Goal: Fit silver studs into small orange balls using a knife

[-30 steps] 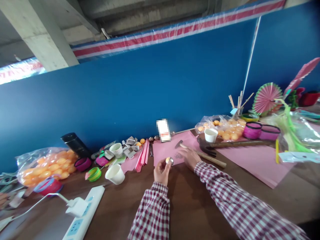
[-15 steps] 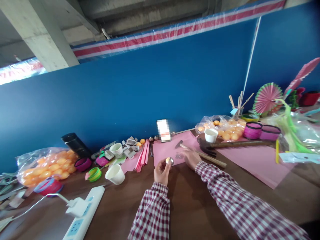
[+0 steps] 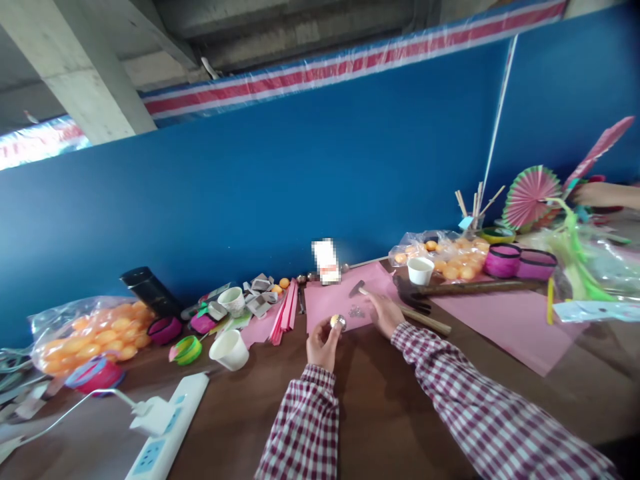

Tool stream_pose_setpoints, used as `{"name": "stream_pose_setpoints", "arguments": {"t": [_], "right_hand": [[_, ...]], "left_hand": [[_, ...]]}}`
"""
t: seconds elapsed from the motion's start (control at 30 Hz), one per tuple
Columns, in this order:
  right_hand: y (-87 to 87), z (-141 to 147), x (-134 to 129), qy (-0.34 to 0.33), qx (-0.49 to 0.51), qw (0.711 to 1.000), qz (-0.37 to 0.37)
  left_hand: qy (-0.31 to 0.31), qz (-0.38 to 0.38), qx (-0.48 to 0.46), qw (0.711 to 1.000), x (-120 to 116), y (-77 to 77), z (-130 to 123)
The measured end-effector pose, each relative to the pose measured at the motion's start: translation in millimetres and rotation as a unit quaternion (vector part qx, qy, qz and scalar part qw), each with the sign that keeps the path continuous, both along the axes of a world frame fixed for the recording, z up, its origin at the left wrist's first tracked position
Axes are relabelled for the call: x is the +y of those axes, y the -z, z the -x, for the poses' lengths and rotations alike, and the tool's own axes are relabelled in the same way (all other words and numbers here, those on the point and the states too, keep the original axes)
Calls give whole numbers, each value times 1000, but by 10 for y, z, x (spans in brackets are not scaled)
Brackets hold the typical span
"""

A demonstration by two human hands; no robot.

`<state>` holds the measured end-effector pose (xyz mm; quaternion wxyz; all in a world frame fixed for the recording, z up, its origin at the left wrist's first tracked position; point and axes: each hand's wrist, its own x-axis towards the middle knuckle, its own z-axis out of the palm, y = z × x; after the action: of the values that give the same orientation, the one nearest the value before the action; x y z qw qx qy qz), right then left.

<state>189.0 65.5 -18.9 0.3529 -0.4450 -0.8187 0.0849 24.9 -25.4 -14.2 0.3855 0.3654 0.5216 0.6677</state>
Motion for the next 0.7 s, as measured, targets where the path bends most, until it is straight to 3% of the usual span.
{"name": "stream_pose_setpoints", "arguments": {"t": [0.17, 0.5, 0.7], "right_hand": [[6, 6, -4, 16, -17, 1000, 11], [-109, 3, -76, -28, -30, 999, 26], [-64, 28, -46, -27, -26, 999, 26]], "left_hand": [[-1, 3, 8, 1000, -11, -22, -10], [10, -2, -5, 1000, -7, -24, -17], [57, -28, 22, 998, -55, -53, -19]]}}
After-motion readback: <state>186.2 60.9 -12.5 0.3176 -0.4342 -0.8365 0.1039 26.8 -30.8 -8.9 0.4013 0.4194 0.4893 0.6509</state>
